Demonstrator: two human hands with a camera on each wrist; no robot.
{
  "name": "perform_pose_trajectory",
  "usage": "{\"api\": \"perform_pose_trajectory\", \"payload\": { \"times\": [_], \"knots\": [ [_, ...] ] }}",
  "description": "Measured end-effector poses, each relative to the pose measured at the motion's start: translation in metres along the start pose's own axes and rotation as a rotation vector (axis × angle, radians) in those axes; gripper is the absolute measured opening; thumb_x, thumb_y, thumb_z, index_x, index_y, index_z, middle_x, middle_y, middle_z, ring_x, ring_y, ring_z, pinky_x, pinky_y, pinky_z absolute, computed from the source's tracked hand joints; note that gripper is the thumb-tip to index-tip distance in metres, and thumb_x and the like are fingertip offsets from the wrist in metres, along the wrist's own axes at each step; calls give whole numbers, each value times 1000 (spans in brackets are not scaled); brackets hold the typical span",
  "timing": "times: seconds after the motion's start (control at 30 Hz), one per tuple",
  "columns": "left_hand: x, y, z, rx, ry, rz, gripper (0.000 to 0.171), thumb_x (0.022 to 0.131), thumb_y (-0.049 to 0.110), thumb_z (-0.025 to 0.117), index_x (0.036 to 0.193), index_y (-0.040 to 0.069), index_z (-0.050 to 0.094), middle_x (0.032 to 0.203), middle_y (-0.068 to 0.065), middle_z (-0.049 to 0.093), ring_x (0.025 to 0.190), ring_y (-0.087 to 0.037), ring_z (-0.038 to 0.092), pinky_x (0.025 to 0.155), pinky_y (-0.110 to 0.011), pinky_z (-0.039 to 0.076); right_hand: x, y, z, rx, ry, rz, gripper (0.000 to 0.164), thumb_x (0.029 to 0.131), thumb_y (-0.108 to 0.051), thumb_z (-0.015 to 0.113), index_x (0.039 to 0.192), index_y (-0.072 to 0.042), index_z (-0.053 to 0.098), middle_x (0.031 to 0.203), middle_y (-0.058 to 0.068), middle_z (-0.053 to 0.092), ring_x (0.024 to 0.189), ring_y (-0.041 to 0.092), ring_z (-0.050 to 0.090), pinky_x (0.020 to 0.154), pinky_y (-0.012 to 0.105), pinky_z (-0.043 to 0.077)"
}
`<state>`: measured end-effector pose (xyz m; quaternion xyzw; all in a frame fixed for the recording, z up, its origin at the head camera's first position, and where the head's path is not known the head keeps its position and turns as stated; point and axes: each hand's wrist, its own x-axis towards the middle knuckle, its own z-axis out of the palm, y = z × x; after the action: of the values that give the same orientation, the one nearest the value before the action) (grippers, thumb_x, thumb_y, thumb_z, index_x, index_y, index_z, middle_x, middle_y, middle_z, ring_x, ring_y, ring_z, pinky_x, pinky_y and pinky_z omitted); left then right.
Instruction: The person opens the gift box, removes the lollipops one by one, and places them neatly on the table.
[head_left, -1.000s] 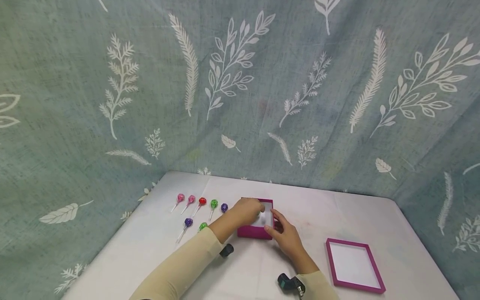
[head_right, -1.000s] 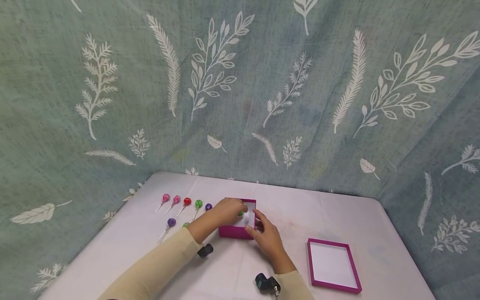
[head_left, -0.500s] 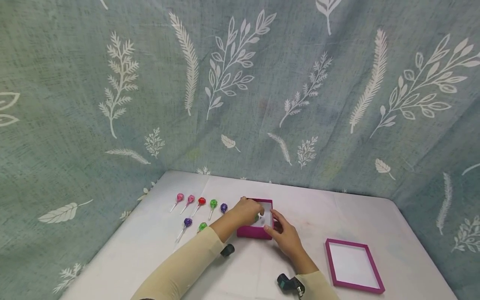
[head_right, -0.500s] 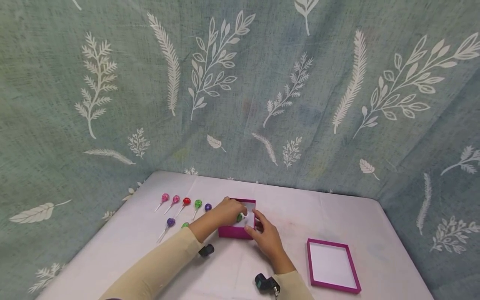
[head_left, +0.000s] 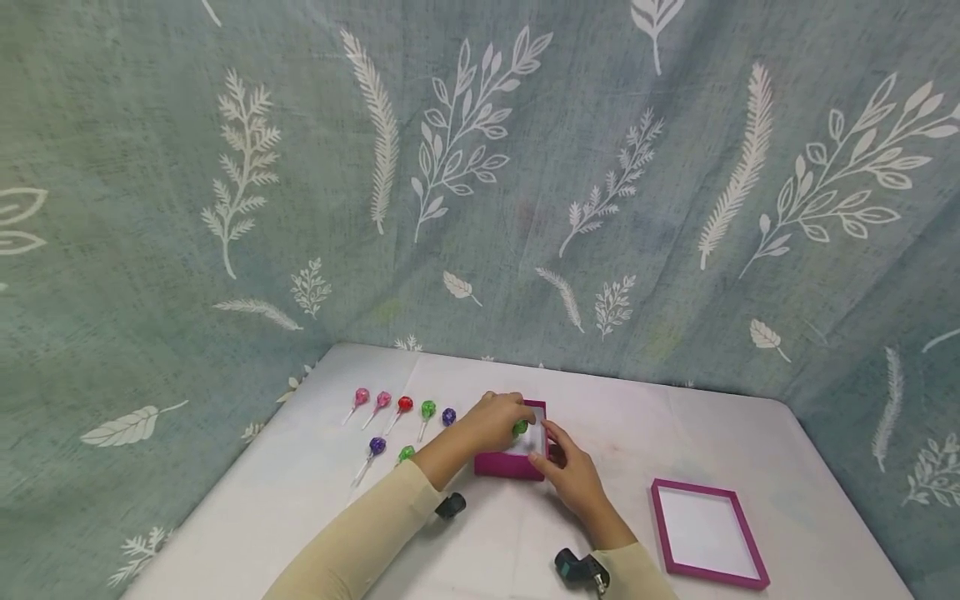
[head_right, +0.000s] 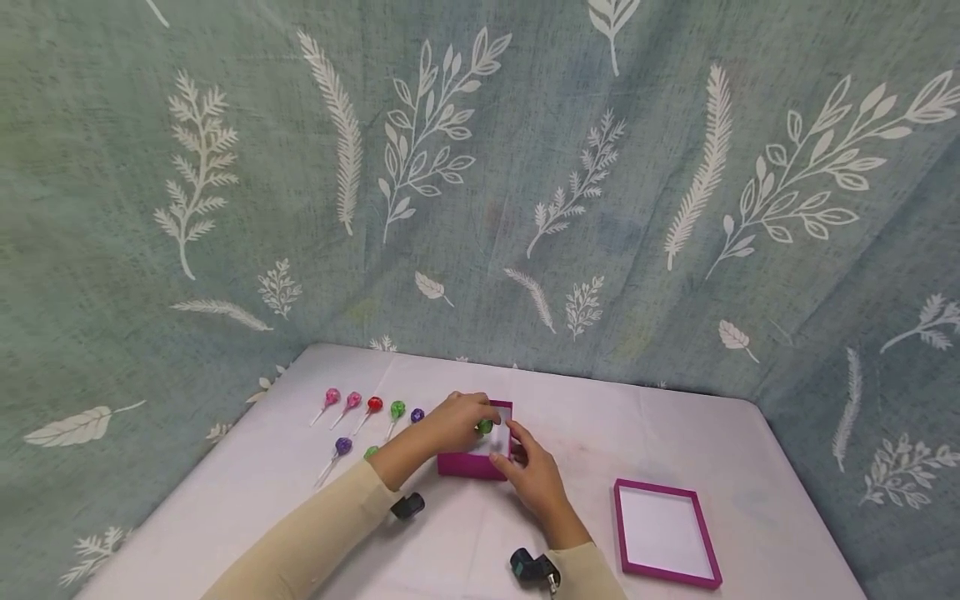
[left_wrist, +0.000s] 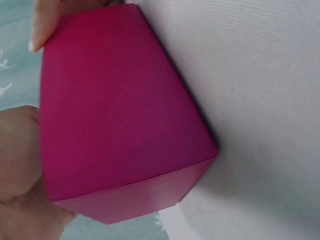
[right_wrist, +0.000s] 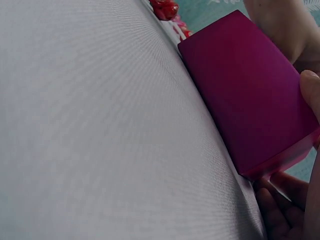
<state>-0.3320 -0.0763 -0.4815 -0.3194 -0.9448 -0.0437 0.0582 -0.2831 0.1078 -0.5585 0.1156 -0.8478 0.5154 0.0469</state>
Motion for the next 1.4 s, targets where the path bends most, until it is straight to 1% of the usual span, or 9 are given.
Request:
{"api": "perform_pose_trajectory", "payload": {
  "times": [0.13,0.23,0.47,0.63,0.87,1.07,1.2,1.3,1.4],
  "knots": [
    [-5,0,-10,-22,84,34,35,80,11,79,112,23,73,101,7,61,92,-9,57,83,-39,45,-1,-1,0,2,0,6,63,87,-38,72,144,-27,47,137,13,54,110,28,62,85,44,53],
    [-9,1,-18,-58,122,51,31,82,14,79,112,22,72,100,8,60,89,-7,56,81,-35,45,-2,-2,0,8,-1,9,64,87,-38,72,145,-26,47,137,14,54,110,29,62,84,44,53],
    [-21,1,-36,-141,124,53,30,80,17,82,108,20,71,98,9,58,85,-5,57,78,-24,49,-2,-2,-1,9,-1,6,67,86,-44,72,145,-23,46,137,14,54,109,28,62,87,45,51],
    [-35,-4,-46,-168,144,39,29,80,18,82,106,19,69,96,9,56,83,-5,55,76,-23,49,0,-1,-1,7,-2,4,68,87,-43,72,146,-22,45,138,13,54,111,29,61,87,46,51],
    [-60,-22,-57,-237,168,-27,28,80,15,82,104,18,68,97,8,57,86,-8,56,80,-27,50,0,-3,-1,14,-7,15,70,85,-45,72,146,-24,45,138,12,53,112,28,60,91,47,49],
    [-84,-42,-62,-278,189,-98,30,78,10,82,103,15,67,96,7,56,80,-7,55,73,-25,50,-1,-1,2,14,-9,36,71,85,-46,73,147,-28,44,139,11,52,116,28,58,92,46,49],
    [-99,-54,-66,-276,200,-141,29,78,11,83,102,14,67,95,6,56,77,-8,53,69,-25,49,-2,-1,3,7,-6,54,70,85,-46,73,147,-32,43,141,10,51,118,28,57,92,46,48],
    [-109,-62,-66,-269,219,-173,29,77,12,84,100,14,67,93,5,55,74,-9,52,67,-25,49,-2,-2,3,-3,-4,61,70,85,-46,72,147,-32,42,141,11,51,119,29,56,92,47,48],
    [-120,-70,-63,-289,226,-211,29,77,13,84,100,14,67,92,2,56,73,-9,52,65,-26,48,-3,-3,4,-5,-9,69,69,86,-44,72,147,-31,42,141,11,51,119,29,56,92,46,48]
  ]
}}
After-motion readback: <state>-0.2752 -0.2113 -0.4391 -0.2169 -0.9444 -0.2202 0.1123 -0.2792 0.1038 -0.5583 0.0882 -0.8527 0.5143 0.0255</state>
